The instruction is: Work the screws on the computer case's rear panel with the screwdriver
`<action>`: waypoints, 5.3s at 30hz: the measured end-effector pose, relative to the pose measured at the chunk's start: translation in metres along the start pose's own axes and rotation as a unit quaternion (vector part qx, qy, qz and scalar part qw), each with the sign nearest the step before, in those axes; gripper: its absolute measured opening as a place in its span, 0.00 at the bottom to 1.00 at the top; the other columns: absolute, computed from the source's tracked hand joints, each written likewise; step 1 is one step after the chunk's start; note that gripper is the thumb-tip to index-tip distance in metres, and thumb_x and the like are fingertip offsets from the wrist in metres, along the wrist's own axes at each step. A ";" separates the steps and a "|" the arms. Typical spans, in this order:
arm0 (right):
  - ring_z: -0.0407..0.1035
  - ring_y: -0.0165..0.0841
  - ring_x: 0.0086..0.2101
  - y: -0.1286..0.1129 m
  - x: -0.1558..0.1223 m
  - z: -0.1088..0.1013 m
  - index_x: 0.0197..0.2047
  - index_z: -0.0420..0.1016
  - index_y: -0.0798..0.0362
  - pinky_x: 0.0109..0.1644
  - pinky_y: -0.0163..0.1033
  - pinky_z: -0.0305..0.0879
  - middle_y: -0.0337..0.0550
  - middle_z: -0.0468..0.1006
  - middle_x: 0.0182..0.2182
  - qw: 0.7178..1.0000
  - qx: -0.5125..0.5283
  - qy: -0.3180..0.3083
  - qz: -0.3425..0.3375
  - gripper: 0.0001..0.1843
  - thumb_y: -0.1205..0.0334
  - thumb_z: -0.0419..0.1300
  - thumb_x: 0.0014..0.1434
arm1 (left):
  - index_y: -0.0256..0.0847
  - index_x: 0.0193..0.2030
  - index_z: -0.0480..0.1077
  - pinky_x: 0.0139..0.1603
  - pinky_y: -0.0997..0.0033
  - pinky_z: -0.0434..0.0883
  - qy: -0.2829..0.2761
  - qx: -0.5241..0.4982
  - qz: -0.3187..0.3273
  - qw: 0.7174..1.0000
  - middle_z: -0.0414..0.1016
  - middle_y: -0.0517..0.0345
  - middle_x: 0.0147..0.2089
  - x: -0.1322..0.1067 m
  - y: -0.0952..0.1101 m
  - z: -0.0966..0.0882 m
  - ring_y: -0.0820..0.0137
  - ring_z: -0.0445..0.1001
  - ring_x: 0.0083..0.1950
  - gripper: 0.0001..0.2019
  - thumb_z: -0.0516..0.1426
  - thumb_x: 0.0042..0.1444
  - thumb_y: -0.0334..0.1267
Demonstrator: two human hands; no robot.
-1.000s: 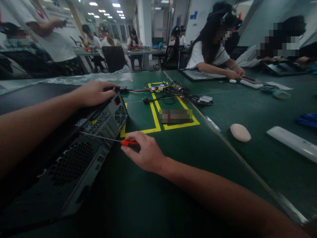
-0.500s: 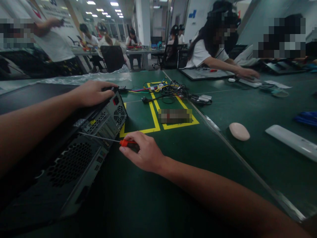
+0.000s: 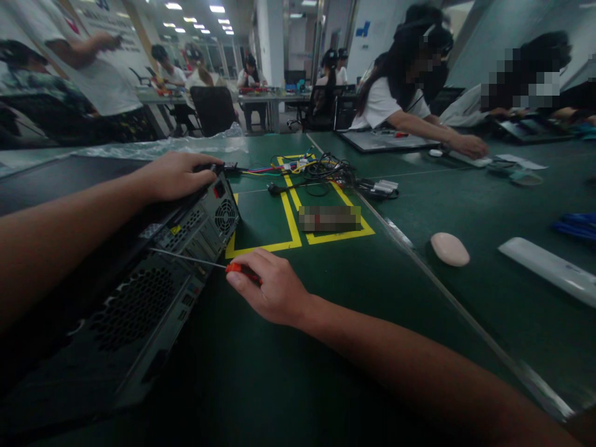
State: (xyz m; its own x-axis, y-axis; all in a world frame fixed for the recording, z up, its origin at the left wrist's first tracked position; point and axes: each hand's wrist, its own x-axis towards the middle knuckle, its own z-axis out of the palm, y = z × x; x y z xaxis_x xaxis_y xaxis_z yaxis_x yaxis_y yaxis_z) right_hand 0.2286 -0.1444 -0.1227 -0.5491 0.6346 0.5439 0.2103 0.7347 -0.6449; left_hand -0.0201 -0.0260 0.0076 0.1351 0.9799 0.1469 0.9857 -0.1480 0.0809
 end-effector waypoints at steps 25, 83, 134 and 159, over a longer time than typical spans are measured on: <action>0.77 0.36 0.44 0.005 -0.002 0.006 0.52 0.73 0.51 0.50 0.43 0.74 0.45 0.81 0.45 0.999 0.025 0.035 -0.007 0.13 0.52 0.62 0.71 | 0.40 0.71 0.72 0.63 0.52 0.70 -0.005 0.010 0.010 1.000 0.81 0.44 0.59 0.003 -0.005 0.001 0.49 0.78 0.59 0.37 0.46 0.62 0.55; 0.76 0.34 0.40 0.001 -0.001 0.005 0.51 0.72 0.51 0.46 0.40 0.74 0.44 0.80 0.44 0.998 0.061 0.014 0.012 0.12 0.54 0.62 0.70 | 0.39 0.72 0.72 0.67 0.49 0.68 -0.007 0.014 -0.003 1.000 0.79 0.45 0.63 0.000 0.000 -0.001 0.46 0.75 0.64 0.35 0.47 0.64 0.53; 0.76 0.35 0.41 0.000 -0.001 0.004 0.50 0.74 0.50 0.47 0.41 0.72 0.44 0.81 0.43 0.999 0.037 0.014 0.018 0.13 0.51 0.63 0.69 | 0.40 0.72 0.72 0.65 0.52 0.69 0.004 0.005 0.013 1.000 0.79 0.45 0.64 0.002 -0.004 0.002 0.49 0.76 0.63 0.36 0.46 0.63 0.55; 0.75 0.35 0.41 0.000 -0.002 0.003 0.49 0.75 0.52 0.48 0.41 0.70 0.44 0.80 0.42 0.999 0.030 0.032 -0.004 0.14 0.49 0.62 0.71 | 0.40 0.71 0.72 0.67 0.50 0.68 0.001 0.011 0.011 1.000 0.79 0.43 0.64 0.002 -0.004 0.002 0.47 0.75 0.64 0.38 0.45 0.61 0.57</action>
State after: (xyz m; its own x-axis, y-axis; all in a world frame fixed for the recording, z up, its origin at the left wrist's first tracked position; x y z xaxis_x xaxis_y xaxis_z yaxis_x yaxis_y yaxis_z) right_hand 0.2274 -0.1457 -0.1252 -0.4968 0.6447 0.5810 0.1567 0.7251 -0.6706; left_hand -0.0236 -0.0234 0.0060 0.1557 0.9764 0.1495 0.9846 -0.1656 0.0563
